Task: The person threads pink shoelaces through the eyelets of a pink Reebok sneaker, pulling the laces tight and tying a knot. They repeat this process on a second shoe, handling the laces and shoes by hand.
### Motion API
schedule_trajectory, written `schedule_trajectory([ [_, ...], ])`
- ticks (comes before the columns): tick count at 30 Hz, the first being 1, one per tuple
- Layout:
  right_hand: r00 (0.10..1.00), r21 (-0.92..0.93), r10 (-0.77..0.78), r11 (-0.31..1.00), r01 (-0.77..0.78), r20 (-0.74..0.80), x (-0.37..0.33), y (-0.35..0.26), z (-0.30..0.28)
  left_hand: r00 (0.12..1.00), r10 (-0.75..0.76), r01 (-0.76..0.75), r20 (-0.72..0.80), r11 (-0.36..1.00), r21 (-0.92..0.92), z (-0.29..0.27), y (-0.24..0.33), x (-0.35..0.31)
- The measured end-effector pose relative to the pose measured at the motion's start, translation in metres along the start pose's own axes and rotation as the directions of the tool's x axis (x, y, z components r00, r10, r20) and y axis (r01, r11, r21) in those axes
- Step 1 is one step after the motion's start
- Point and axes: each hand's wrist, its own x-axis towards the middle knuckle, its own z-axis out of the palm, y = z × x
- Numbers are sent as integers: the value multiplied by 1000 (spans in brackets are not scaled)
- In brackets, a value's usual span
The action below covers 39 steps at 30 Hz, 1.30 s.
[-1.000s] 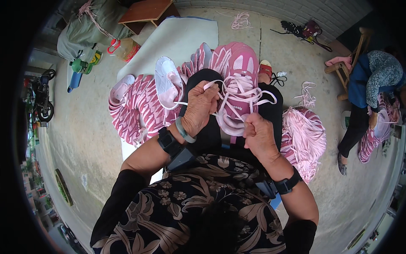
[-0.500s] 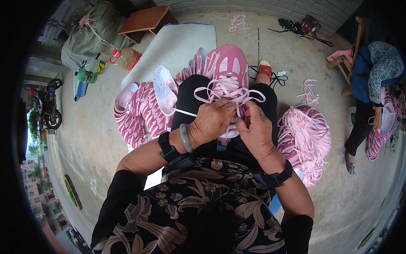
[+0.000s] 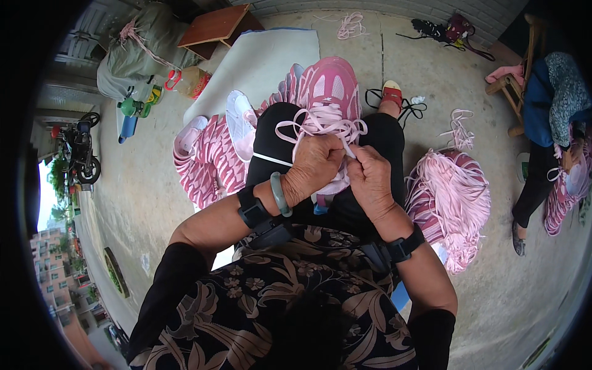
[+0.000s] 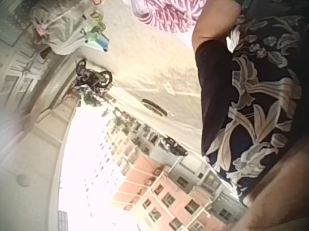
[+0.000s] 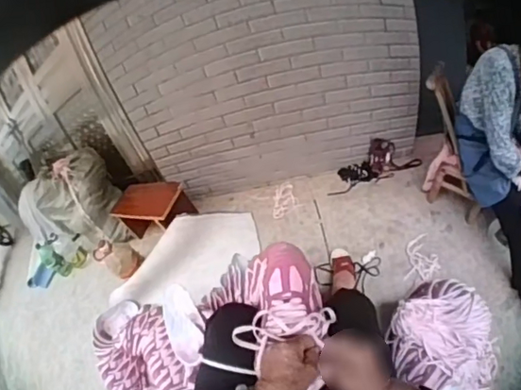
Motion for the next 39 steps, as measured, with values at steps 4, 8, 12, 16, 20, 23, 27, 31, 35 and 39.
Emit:
schedule_trajectory([
  [4,967,204,232,957,-206,-109,-5,4,9,999,50,-49,12,998,-30,0,0,3],
  [8,986,127,139,984,-126,-93,-6,0,5,989,146,-147,-19,985,-90,-1,-5,2],
  [12,998,36,27,999,-25,-64,-4,5,3,995,103,-100,12,986,-135,-1,-7,3],
  [16,993,97,118,988,-118,-1,-8,4,5,995,93,-89,28,989,-118,-2,-8,2],
  [20,960,205,280,939,-276,10,-17,7,-1,940,117,-55,322,979,-196,-48,-9,-22],
  [23,910,261,414,879,-400,-1,-12,-6,-16,815,18,85,579,985,-151,-95,-30,-43],
  [27,892,349,438,823,-448,110,11,-14,-23,714,-178,402,678,896,-188,-130,-53,-44],
  [31,897,391,407,808,-441,171,32,-18,-11,985,-64,98,160,973,-211,-120,-51,-11],
  [35,895,383,423,810,-445,145,46,-17,-1,999,13,-6,43,987,-163,-91,-57,33],
  [39,917,472,344,786,-399,201,50,-20,-4,972,21,37,234,969,-243,-74,-54,46],
])
